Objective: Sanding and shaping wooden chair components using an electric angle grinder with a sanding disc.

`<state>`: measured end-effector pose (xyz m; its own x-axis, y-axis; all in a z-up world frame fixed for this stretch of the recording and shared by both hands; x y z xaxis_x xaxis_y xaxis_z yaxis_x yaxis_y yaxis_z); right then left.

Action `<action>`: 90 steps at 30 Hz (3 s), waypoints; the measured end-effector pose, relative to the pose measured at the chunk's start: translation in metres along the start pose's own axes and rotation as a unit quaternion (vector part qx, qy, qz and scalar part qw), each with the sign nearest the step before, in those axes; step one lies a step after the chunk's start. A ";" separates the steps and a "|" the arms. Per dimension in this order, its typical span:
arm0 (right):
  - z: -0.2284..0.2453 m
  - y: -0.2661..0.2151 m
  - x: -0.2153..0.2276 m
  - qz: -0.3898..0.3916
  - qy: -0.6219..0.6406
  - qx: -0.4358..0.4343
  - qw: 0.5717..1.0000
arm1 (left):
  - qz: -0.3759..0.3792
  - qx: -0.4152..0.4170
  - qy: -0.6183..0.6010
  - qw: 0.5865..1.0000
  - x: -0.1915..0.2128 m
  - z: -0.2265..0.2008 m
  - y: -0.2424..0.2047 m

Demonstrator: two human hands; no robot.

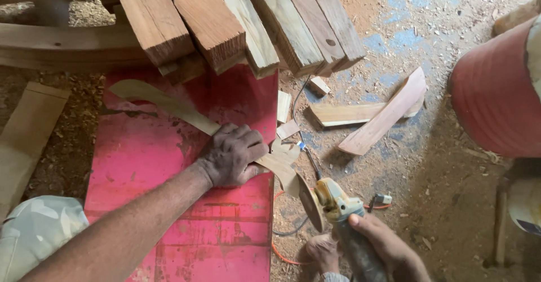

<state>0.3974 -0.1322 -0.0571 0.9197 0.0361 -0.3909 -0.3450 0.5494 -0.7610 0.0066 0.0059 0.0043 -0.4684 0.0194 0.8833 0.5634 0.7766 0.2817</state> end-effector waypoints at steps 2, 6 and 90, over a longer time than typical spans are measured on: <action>0.023 0.013 0.010 0.032 -0.082 -0.028 0.996 | 0.001 -0.008 0.004 1.000 -0.001 -0.001 0.000; 0.058 0.021 0.009 -0.042 -0.139 -0.065 0.987 | 0.009 -0.002 -0.004 1.000 -0.001 -0.001 0.000; 0.098 -0.091 -0.133 -0.202 -0.600 0.051 0.772 | -0.003 0.009 0.066 0.998 -0.013 -0.033 -0.057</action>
<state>0.3249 -0.1056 0.1150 0.4810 0.5589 0.6755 -0.0239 0.7786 -0.6271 0.0027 -0.0592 -0.0106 -0.3769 -0.0679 0.9238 0.5479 0.7878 0.2814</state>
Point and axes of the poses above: each hand's wrist, its own y-axis towards the middle knuckle, its own x-axis out of the back of the hand, z = x × y, the point moved 1 cm from there along y, towards the middle knuckle, and after that the axes turned 6 degrees about x, right-handed, at the moved point
